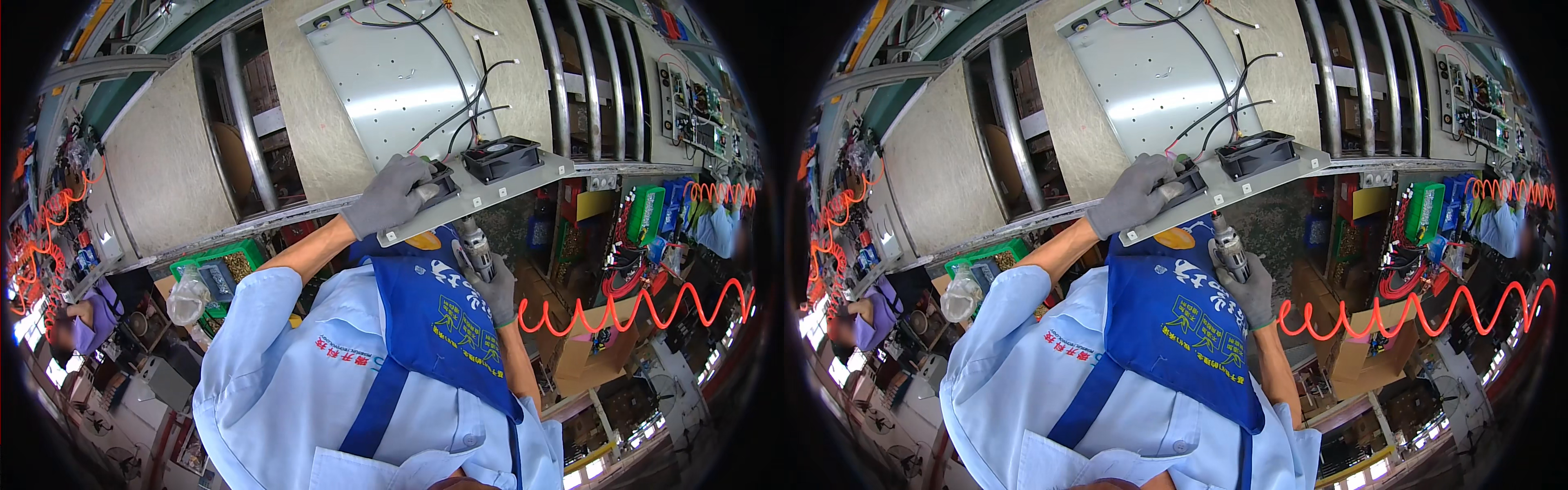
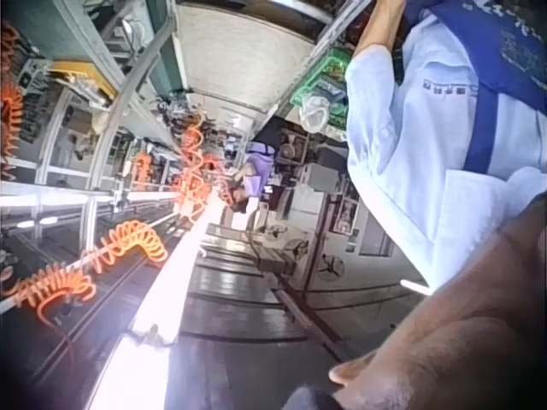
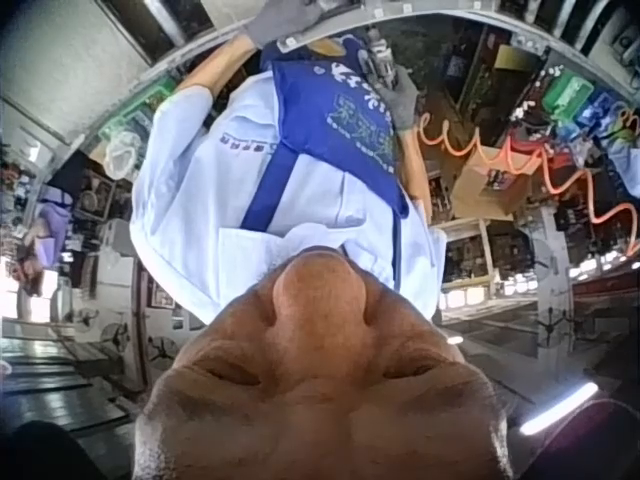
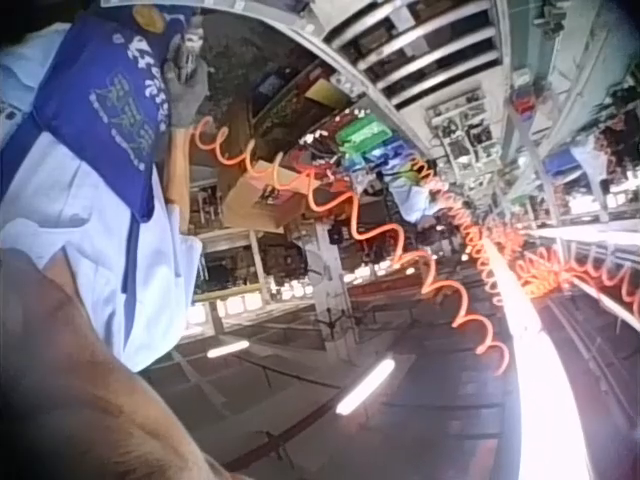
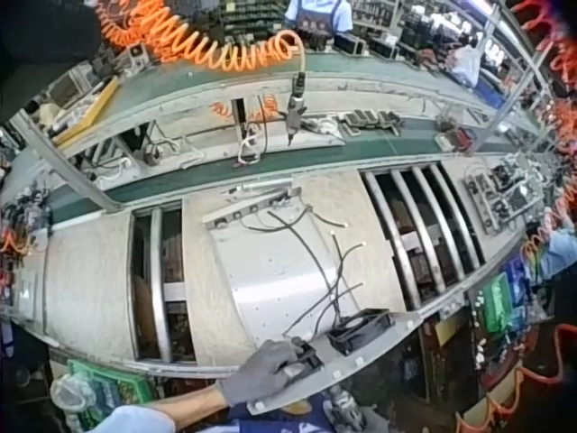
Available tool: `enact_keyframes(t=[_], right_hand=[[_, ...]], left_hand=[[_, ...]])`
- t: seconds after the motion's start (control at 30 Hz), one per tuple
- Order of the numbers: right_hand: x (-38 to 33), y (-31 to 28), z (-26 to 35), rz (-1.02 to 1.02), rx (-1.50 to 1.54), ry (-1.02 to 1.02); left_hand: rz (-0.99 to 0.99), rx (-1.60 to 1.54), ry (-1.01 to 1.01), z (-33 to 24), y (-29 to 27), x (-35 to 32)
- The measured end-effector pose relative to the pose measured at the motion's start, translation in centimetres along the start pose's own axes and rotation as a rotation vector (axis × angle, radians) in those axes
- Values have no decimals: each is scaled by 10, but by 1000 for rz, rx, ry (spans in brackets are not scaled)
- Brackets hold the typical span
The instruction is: Assembling and securing components onto an electronic housing unit using an electric screwdriver.
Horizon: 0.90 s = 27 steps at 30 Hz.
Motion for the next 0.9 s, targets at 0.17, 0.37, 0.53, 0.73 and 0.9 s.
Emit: enact_keyframes(t=[0.17, 0.37, 0.53, 0.73, 0.9], right_hand=[[-3, 2, -8, -28, -2, -56], [-16, 6, -18, -68, 9, 4], [-22, 8, -12, -108, 17, 150], [-28, 14, -3, -191, 30, 83], [-28, 16, -9, -174, 204, -6]], left_hand=[[-1, 12, 54, 17, -3, 5], [118, -93, -293, 103, -39, 77], [-260, 550, -176, 137, -57, 153], [-175, 734, -134, 174, -51, 190], [-451, 439, -11, 204, -63, 174]])
Point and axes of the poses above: each hand's wrist, its own x-axis towards the middle knuckle, its own y-axis out of the palm, z = x × y, the point moved 3 cm from there along x, towards the middle knuckle, and after that the axes turned 11 degrees about z, right-handed, at the moved point
